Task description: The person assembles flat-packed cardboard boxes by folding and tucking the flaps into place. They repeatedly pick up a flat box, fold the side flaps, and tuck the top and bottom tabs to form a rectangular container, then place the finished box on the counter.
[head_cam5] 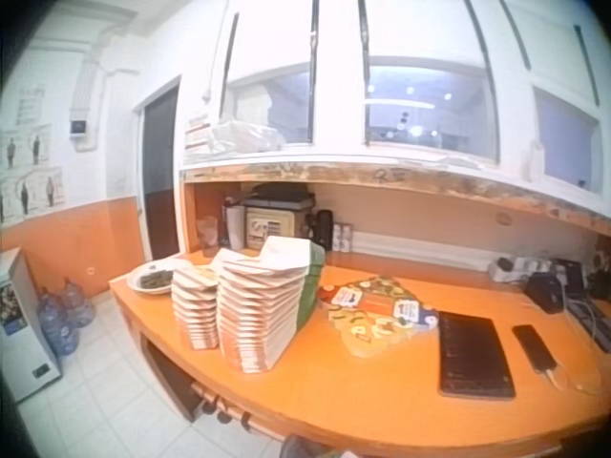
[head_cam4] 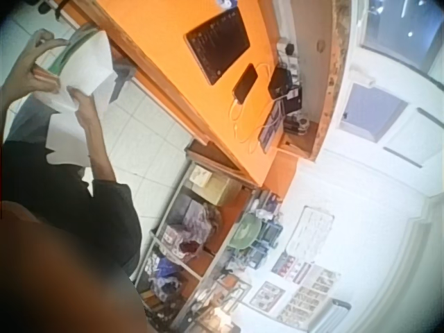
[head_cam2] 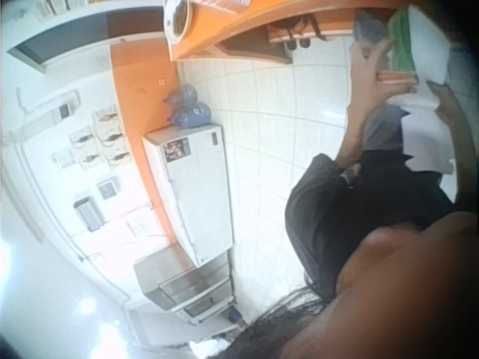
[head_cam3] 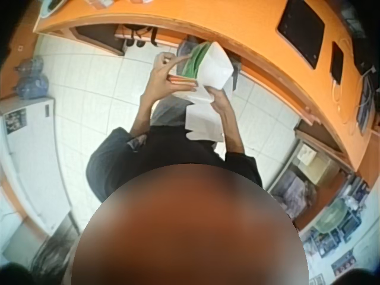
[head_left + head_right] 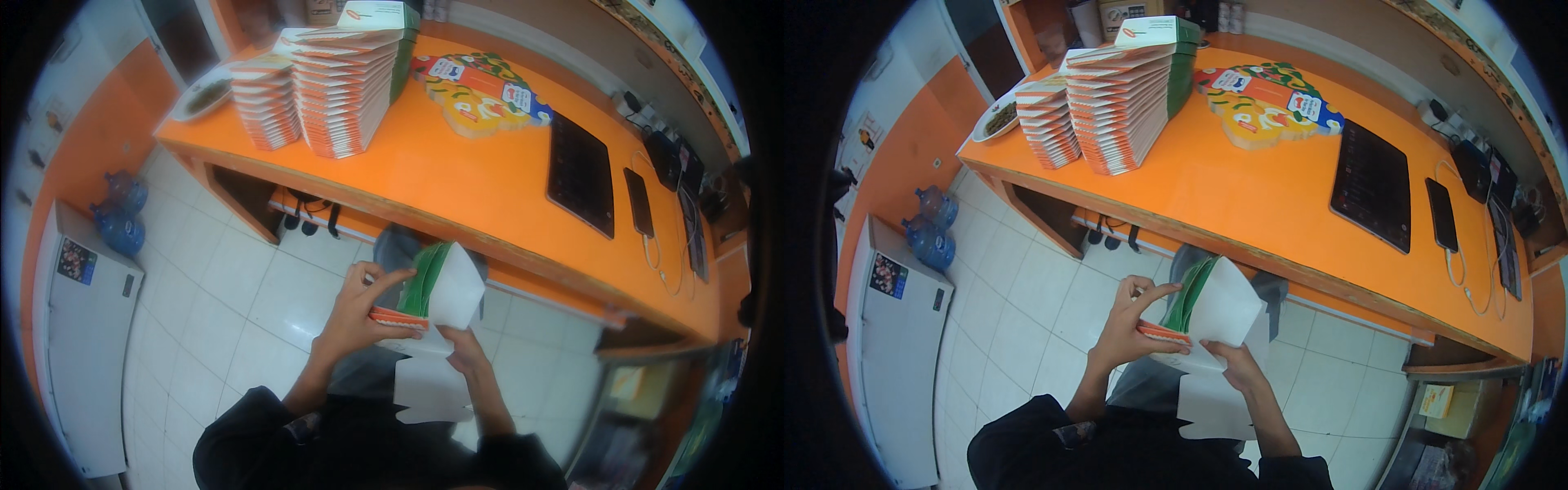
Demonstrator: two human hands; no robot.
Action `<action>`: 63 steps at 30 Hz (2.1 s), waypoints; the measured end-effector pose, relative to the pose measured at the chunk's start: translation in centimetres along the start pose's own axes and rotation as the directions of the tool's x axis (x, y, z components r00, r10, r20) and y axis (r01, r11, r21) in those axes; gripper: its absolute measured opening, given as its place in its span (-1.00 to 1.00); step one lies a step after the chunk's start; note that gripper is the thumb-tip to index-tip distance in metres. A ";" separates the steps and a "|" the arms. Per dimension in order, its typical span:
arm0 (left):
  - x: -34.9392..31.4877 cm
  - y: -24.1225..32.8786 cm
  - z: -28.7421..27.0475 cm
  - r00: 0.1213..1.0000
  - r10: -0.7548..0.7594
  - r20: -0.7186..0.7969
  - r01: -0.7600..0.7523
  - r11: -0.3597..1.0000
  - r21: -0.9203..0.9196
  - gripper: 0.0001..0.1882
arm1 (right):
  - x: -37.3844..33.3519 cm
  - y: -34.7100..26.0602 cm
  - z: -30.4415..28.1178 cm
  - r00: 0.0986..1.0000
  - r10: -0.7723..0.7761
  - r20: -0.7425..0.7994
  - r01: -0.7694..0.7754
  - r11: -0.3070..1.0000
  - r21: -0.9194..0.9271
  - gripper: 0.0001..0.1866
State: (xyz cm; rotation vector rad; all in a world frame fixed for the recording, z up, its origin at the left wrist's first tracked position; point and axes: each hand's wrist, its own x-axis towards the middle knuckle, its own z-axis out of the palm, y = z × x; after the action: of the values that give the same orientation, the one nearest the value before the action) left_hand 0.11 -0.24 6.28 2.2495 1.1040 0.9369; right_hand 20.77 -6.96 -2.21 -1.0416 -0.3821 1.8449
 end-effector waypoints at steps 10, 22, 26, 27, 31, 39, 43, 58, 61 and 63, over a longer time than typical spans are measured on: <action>0.7 -1.4 -1.6 0.897 0.045 0.440 0.100 0.948 -0.301 -0.17 | -0.5 4.4 -0.2 0.953 0.095 0.288 -0.107 0.994 0.027 -0.40; 0.0 -2.2 -2.3 0.972 0.059 0.229 0.003 0.965 -0.262 0.00 | -1.1 1.7 2.0 0.985 0.034 0.166 -0.026 0.999 -0.047 -0.47; -0.9 -3.3 -3.0 0.999 0.024 0.027 -0.018 0.974 -0.224 -0.02 | -0.8 -0.7 3.0 0.986 -0.130 0.107 0.146 0.976 -0.163 -0.47; -1.3 -3.7 -3.0 0.999 0.035 -0.035 -0.042 0.978 -0.203 -0.07 | -0.8 -1.2 3.4 0.977 -0.192 0.094 0.208 0.954 -0.214 -0.49; -3.0 -5.0 -1.3 0.907 -0.403 -0.122 0.249 0.747 -0.617 -0.33 | 0.2 -3.5 5.1 0.702 -0.457 0.546 0.656 0.714 -0.245 -0.55; -7.6 -7.0 1.3 0.800 -0.269 0.536 0.252 -0.659 -0.708 -0.49 | 1.8 -5.4 7.5 0.693 -0.127 0.709 0.603 0.642 -0.474 -0.72; -7.9 -7.8 0.1 0.780 -0.327 0.534 0.436 -0.330 -0.837 -0.48 | 2.3 -5.8 7.6 0.670 -0.244 0.701 0.696 0.533 -0.480 -0.71; -6.8 -4.7 0.8 0.848 -0.303 0.435 0.266 -0.467 -0.843 -0.52 | 5.3 -2.4 4.9 0.632 -0.723 0.278 0.709 0.395 -0.585 -0.47; -6.6 -3.8 1.4 0.864 -0.274 0.423 0.242 -0.510 -0.826 -0.48 | 4.2 -1.6 4.7 0.795 -0.570 0.207 0.606 0.751 -0.262 -0.52; -6.5 -3.3 1.8 0.873 -0.276 0.402 0.244 -0.466 -0.851 -0.43 | 3.1 -1.6 4.9 0.845 -0.484 0.228 0.526 0.829 -0.189 -0.54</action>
State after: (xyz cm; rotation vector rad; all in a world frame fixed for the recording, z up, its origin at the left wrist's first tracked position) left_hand -3.10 -3.81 0.56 0.2706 0.2859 0.9501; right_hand 17.20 -2.71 0.16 -0.8351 -0.9211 1.4223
